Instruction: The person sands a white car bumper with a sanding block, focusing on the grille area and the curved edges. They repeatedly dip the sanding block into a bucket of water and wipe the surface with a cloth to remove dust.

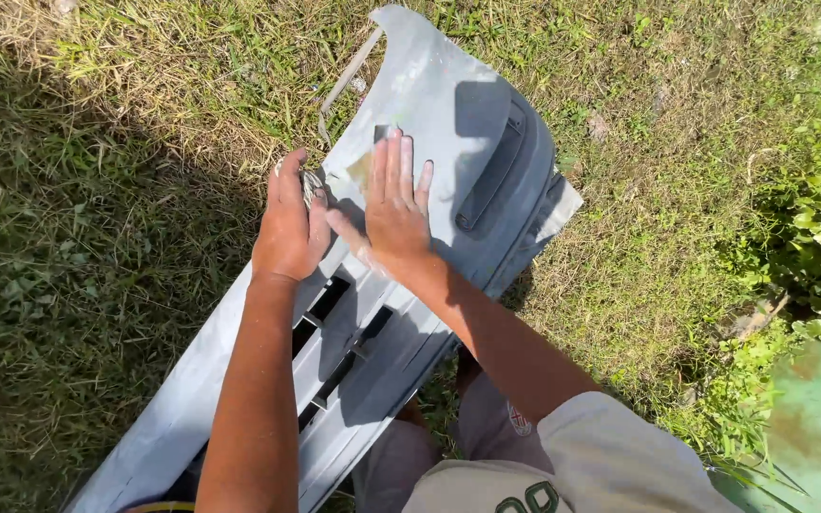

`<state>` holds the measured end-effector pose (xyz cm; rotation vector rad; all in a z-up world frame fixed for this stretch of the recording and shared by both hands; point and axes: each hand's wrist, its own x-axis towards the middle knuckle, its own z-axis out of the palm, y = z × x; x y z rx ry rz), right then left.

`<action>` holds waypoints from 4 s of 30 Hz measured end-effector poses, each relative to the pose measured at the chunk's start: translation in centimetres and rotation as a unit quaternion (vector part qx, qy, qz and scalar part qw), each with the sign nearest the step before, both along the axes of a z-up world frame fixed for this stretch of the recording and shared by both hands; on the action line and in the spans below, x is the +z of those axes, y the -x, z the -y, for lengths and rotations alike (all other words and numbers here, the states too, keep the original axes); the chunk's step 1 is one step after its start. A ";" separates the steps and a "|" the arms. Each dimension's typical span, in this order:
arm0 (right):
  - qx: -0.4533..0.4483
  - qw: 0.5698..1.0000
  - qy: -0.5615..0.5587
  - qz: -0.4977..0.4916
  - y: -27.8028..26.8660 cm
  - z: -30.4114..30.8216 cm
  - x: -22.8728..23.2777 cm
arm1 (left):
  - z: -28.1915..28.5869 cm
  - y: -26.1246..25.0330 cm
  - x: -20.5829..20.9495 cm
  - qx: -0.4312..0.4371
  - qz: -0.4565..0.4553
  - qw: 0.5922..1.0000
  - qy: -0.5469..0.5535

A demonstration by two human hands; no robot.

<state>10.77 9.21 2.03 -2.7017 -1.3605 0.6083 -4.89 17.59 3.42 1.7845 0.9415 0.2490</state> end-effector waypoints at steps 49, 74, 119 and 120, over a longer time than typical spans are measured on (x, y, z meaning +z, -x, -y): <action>0.103 0.986 -0.024 -0.131 -7.9 -3.7 -2.7 | 0.4 -0.8 -0.4 0.017 -0.166 0.980 -0.106; 0.253 0.958 0.030 0.132 -6.1 2.0 -0.6 | 0.7 -0.8 -0.5 0.029 -0.136 0.985 -0.101; -0.060 0.944 0.216 -0.240 -18.6 -2.6 3.7 | 1.4 -0.7 -0.7 0.024 -0.164 0.980 -0.105; -0.061 0.943 0.222 -0.241 -17.7 -0.3 2.5 | 0.9 -1.2 -0.8 0.024 -0.165 0.981 -0.100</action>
